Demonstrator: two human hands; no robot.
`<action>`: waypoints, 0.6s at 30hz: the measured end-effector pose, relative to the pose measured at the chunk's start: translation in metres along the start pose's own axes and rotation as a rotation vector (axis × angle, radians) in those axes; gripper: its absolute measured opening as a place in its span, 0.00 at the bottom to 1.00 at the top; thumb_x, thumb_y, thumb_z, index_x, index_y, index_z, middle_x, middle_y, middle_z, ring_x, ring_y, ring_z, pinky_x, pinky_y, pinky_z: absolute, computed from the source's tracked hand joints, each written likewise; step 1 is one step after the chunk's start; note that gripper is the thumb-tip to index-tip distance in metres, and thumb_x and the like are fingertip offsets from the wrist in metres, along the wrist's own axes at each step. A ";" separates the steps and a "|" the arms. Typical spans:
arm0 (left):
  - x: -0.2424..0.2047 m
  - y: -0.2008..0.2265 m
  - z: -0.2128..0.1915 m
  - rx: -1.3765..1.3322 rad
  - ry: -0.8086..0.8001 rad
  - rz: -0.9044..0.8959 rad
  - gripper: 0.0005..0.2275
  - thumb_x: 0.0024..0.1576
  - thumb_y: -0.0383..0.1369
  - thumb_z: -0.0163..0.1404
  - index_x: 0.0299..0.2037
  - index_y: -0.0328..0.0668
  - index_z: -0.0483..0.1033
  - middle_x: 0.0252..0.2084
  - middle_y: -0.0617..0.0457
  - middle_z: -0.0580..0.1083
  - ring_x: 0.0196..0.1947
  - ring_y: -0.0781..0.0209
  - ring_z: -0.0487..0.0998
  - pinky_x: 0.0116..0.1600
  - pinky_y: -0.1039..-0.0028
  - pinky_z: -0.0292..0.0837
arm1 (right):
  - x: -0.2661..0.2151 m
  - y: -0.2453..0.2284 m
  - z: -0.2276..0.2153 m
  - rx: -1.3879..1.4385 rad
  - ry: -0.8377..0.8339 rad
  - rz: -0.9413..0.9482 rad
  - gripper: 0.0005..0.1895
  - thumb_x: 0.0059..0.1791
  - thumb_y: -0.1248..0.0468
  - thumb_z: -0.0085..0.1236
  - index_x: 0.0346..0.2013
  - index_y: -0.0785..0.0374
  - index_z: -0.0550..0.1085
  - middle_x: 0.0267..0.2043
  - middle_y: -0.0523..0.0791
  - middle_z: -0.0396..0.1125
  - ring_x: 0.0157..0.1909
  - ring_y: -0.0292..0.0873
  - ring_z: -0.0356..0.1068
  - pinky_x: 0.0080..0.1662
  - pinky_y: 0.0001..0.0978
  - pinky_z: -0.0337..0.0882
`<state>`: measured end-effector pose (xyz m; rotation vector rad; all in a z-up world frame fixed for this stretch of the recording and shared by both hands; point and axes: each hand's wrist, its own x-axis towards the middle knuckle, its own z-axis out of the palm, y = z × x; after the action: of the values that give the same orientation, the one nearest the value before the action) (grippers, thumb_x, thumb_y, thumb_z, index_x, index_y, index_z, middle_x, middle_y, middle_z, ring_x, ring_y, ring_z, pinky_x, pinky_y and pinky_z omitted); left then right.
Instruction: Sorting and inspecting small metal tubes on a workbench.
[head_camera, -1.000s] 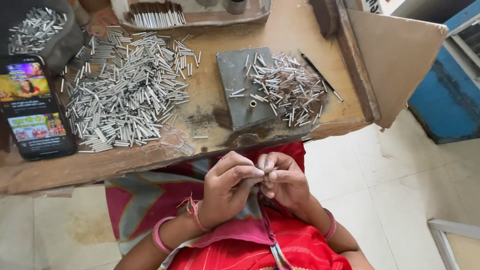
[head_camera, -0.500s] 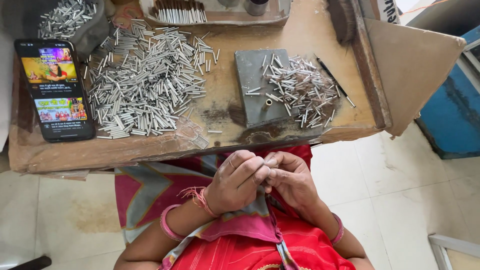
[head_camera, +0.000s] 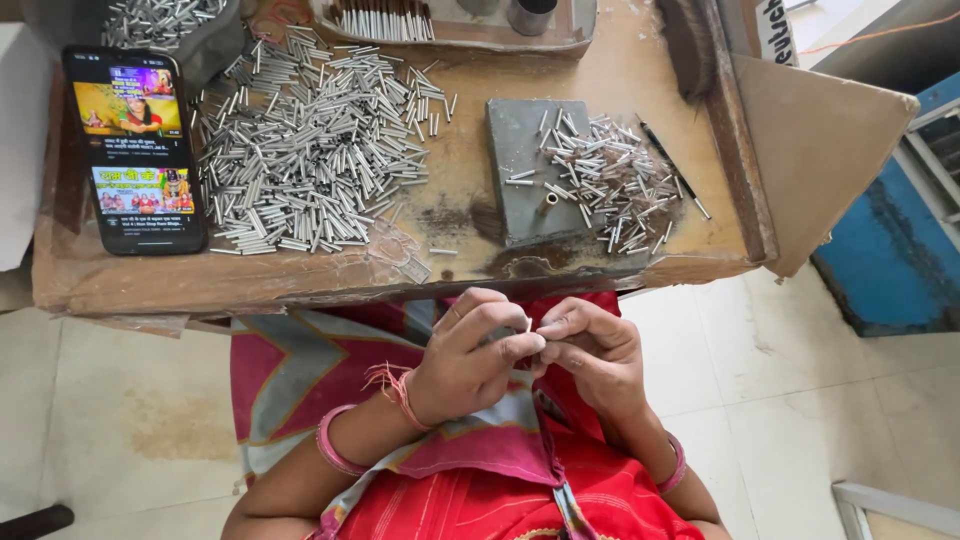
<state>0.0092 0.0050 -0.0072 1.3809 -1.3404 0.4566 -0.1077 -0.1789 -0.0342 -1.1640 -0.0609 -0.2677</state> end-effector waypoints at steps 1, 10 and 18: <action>-0.001 -0.001 0.001 0.003 0.007 0.002 0.11 0.52 0.21 0.56 0.45 0.37 0.76 0.44 0.48 0.72 0.44 0.48 0.75 0.50 0.62 0.75 | 0.001 0.003 -0.001 -0.004 -0.006 0.000 0.09 0.49 0.81 0.51 0.43 0.77 0.75 0.44 0.53 0.67 0.40 0.45 0.73 0.42 0.36 0.79; -0.023 -0.012 0.028 -0.785 0.154 -0.624 0.08 0.55 0.15 0.58 0.38 0.35 0.77 0.41 0.49 0.78 0.39 0.64 0.81 0.44 0.74 0.79 | 0.007 0.025 -0.011 0.236 0.019 -0.111 0.08 0.49 0.81 0.49 0.39 0.75 0.75 0.41 0.53 0.65 0.37 0.42 0.69 0.37 0.35 0.76; -0.033 -0.017 0.037 -1.018 0.175 -0.779 0.06 0.57 0.14 0.57 0.36 0.31 0.75 0.41 0.47 0.77 0.39 0.64 0.80 0.44 0.73 0.80 | 0.008 0.028 -0.009 0.275 0.029 -0.110 0.06 0.49 0.79 0.50 0.39 0.74 0.74 0.41 0.52 0.64 0.37 0.41 0.68 0.35 0.34 0.74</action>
<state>-0.0001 -0.0164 -0.0546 0.8369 -0.6086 -0.5647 -0.0945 -0.1784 -0.0616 -0.8842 -0.1328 -0.3618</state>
